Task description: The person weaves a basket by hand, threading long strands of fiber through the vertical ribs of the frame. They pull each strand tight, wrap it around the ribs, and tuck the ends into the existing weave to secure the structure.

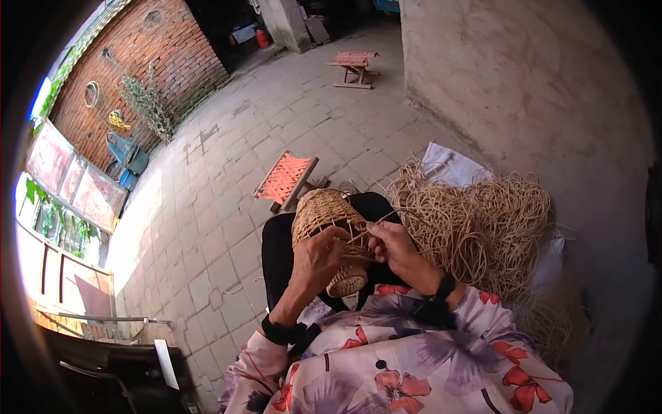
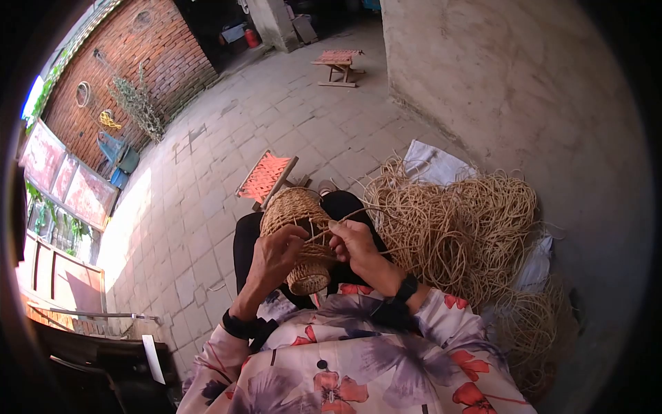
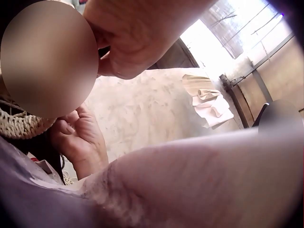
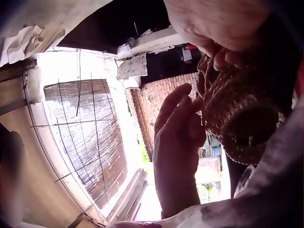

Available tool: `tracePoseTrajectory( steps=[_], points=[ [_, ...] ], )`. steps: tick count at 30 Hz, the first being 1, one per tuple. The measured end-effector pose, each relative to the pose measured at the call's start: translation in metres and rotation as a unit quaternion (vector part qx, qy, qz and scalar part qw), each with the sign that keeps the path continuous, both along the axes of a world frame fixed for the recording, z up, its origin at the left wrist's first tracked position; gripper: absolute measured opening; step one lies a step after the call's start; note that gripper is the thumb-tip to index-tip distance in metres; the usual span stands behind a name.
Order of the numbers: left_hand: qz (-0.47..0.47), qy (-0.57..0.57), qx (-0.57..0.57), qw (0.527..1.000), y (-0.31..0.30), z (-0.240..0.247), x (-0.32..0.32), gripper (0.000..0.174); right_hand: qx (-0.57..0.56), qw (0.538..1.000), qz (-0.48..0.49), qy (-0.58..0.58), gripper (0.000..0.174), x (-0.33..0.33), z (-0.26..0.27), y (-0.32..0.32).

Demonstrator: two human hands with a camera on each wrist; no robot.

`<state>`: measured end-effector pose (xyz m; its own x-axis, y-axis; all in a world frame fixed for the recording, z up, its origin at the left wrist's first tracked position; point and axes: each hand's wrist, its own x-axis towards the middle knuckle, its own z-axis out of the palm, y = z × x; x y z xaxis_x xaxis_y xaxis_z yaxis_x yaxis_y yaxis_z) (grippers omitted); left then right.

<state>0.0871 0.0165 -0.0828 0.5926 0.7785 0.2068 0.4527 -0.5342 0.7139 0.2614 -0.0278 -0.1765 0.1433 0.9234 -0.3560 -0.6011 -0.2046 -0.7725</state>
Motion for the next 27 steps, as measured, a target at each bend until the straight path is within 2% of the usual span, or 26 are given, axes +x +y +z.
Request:
tracePoseTrajectory(
  steps=[2, 5, 8, 10, 11, 12, 14, 22, 24, 25, 27],
  points=[
    [0.005, 0.021, -0.030, 0.999, 0.000, 0.001, 0.000, 0.017, 0.023, 1.000, -0.016, -0.009, 0.023, 0.003, 0.004, -0.004],
    [-0.020, -0.025, 0.002, 0.999, 0.003, -0.013, -0.001, 0.015, 0.047, 0.996, 0.047, -0.055, 0.020, 0.005, 0.011, -0.010],
    [0.007, -0.019, -0.027, 0.999, 0.002, -0.017, 0.000, 0.014, 0.055, 0.980, 0.046, -0.185, 0.021, -0.002, 0.016, -0.003],
    [-0.022, 0.010, 0.056, 0.998, 0.005, -0.024, -0.002, 0.015, 0.085, 0.956, 0.014, -0.280, 0.020, -0.004, 0.009, 0.003],
    [0.018, 0.035, 0.003, 0.999, 0.006, -0.025, 0.000, 0.017, 0.109, 0.932, -0.019, -0.345, 0.020, -0.004, -0.007, 0.009],
    [0.018, 0.009, 0.013, 1.000, 0.006, -0.030, -0.002, 0.018, 0.041, 0.942, -0.004, -0.332, 0.021, -0.007, 0.002, 0.008],
    [0.017, 0.009, 0.038, 0.999, 0.004, -0.028, -0.002, 0.018, -0.022, 0.959, 0.022, -0.282, 0.020, -0.007, 0.004, 0.008],
    [0.006, -0.024, 0.002, 1.000, -0.001, -0.025, 0.002, 0.021, 0.000, 0.951, 0.075, -0.301, 0.017, 0.003, -0.035, 0.032],
    [0.021, -0.006, -0.001, 1.000, -0.005, -0.023, 0.001, 0.022, 0.067, 0.849, 0.032, -0.523, 0.021, 0.006, -0.047, 0.041],
    [0.035, -0.011, -0.002, 0.999, -0.007, -0.025, 0.001, 0.023, 0.069, 0.848, 0.032, -0.524, 0.021, 0.006, -0.047, 0.043],
    [0.056, -0.004, -0.038, 0.998, -0.006, -0.019, -0.002, 0.026, 0.074, 0.742, 0.008, -0.666, 0.023, 0.004, -0.037, 0.048]
  ],
)
